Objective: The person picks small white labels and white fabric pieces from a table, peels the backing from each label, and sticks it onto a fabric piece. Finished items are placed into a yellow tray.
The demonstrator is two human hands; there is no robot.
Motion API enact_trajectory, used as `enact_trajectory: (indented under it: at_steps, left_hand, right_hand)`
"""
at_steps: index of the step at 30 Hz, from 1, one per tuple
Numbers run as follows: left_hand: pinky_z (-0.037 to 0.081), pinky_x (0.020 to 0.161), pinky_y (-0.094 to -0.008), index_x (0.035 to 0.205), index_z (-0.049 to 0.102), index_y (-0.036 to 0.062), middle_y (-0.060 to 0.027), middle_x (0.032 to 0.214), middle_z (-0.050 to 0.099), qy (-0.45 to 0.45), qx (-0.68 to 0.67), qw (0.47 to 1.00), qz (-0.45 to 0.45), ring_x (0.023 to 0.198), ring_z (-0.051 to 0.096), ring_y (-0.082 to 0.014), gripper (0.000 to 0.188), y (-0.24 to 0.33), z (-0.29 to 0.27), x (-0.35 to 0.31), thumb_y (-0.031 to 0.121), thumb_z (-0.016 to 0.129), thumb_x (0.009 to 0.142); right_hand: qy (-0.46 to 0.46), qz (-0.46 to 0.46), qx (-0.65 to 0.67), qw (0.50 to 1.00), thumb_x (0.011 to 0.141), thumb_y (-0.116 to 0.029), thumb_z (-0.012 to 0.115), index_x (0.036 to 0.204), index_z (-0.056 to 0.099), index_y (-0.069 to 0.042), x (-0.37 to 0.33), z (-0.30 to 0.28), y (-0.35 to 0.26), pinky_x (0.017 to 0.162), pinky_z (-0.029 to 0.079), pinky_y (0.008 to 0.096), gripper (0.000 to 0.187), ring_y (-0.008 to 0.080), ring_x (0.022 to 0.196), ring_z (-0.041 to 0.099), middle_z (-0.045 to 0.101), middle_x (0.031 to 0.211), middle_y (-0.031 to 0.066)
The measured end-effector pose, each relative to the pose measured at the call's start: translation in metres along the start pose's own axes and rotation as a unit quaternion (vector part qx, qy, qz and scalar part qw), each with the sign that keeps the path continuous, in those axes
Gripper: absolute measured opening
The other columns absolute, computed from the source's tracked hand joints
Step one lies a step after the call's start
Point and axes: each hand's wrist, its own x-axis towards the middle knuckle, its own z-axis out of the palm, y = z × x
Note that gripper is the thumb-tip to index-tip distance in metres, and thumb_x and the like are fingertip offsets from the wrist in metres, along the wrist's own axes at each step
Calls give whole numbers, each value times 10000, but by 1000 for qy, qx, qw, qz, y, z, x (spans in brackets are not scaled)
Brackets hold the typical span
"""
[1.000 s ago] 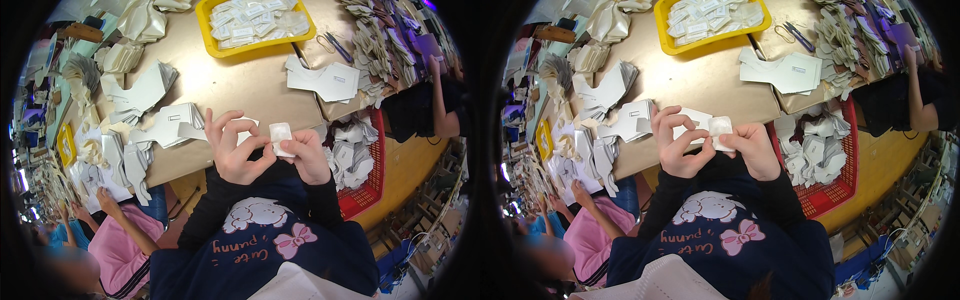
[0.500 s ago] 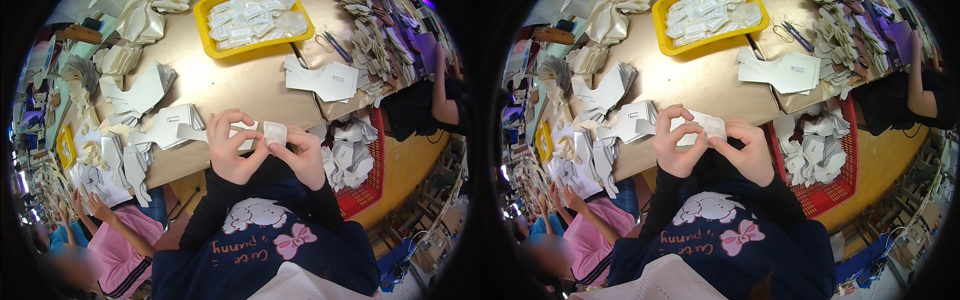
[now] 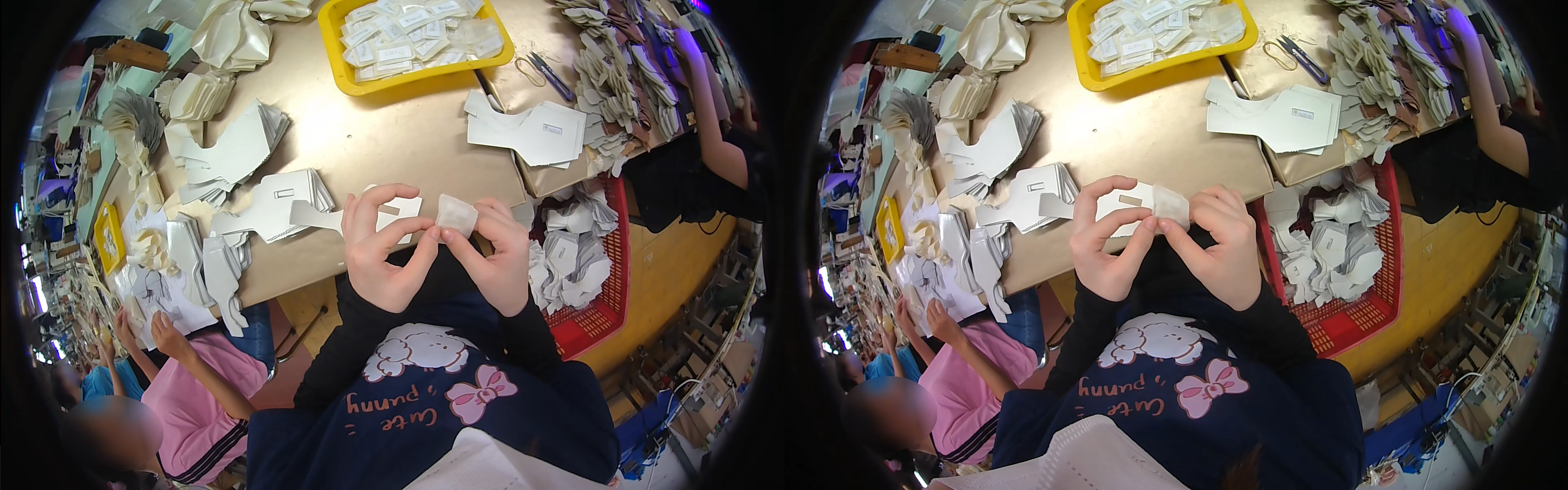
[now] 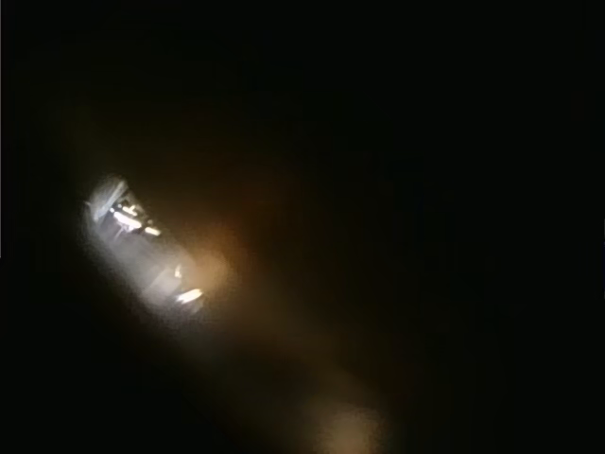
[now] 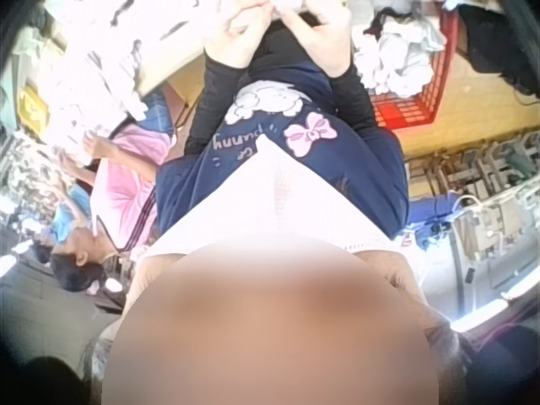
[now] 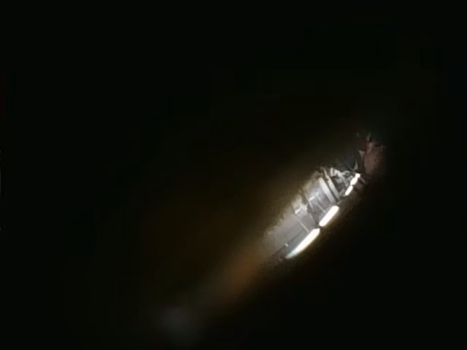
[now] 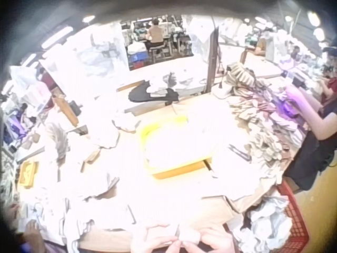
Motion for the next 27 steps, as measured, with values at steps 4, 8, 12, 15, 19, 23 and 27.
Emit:
enact_trajectory:
  at_steps: [4, 8, 12, 15, 19, 23, 27]
  left_hand:
    - [256, 1074, -590, 784, 724, 103, -32, 1136, 611, 7, 28, 1000, 12, 1064, 575, -253, 70, 0, 1, 0, 118, 748, 721]
    - [261, 1069, -597, 764, 707, 101, -23, 1078, 595, 14, 46, 998, 28, 1055, 576, -249, 81, 0, 2, 0, 118, 755, 701]
    - [261, 1065, -608, 752, 690, 94, -29, 1013, 560, 20, 16, 999, 24, 1028, 567, -252, 103, -1, 5, 0, 112, 762, 682]
    - [314, 1060, -530, 761, 684, 67, -54, 992, 535, 33, -1, 999, 21, 1018, 557, -253, 97, -2, 9, -1, 96, 756, 703]
    - [374, 1022, -389, 817, 704, 30, -69, 1039, 545, -37, -214, 971, -103, 1050, 548, -231, 66, -5, 8, 0, 67, 732, 769]
    - [393, 997, -348, 866, 737, 27, -73, 1104, 571, -89, -265, 949, -146, 1086, 544, -214, 75, -11, -1, 3, 68, 734, 804]
    - [396, 993, -356, 871, 752, 32, -82, 1124, 585, -101, -217, 963, -122, 1101, 543, -219, 100, -11, -2, 4, 88, 766, 789]
  right_hand:
    - [1, -8, -18, 1000, 721, -75, 769, 701, 614, -6, 0, 0, -2, 704, 408, 360, 171, 268, 735, 566, 600, 697, 84]
    - [4, -25, -27, 999, 720, -70, 768, 691, 601, -5, -1, 1, -2, 702, 405, 357, 182, 269, 733, 560, 594, 695, 86]
    - [-15, 16, 27, 999, 773, -74, 754, 712, 632, -1, -3, -2, -2, 674, 405, 316, 155, 199, 689, 551, 590, 676, 64]
    - [-64, 235, 244, 939, 853, -92, 717, 815, 690, 16, -5, -5, -3, 643, 403, 258, 118, 104, 667, 531, 620, 700, 23]
    - [-68, 250, 373, 891, 908, -112, 679, 946, 707, 39, -5, -9, -3, 632, 403, 216, 158, 53, 675, 520, 656, 769, 7]
    - [-67, 228, 306, 922, 904, -113, 683, 956, 708, 36, -5, -10, -1, 647, 408, 217, 159, 66, 693, 532, 676, 805, 25]
    - [-57, 176, 228, 956, 877, -112, 704, 927, 726, 3, -4, -9, 1, 690, 422, 259, 127, 122, 728, 558, 677, 783, 46]
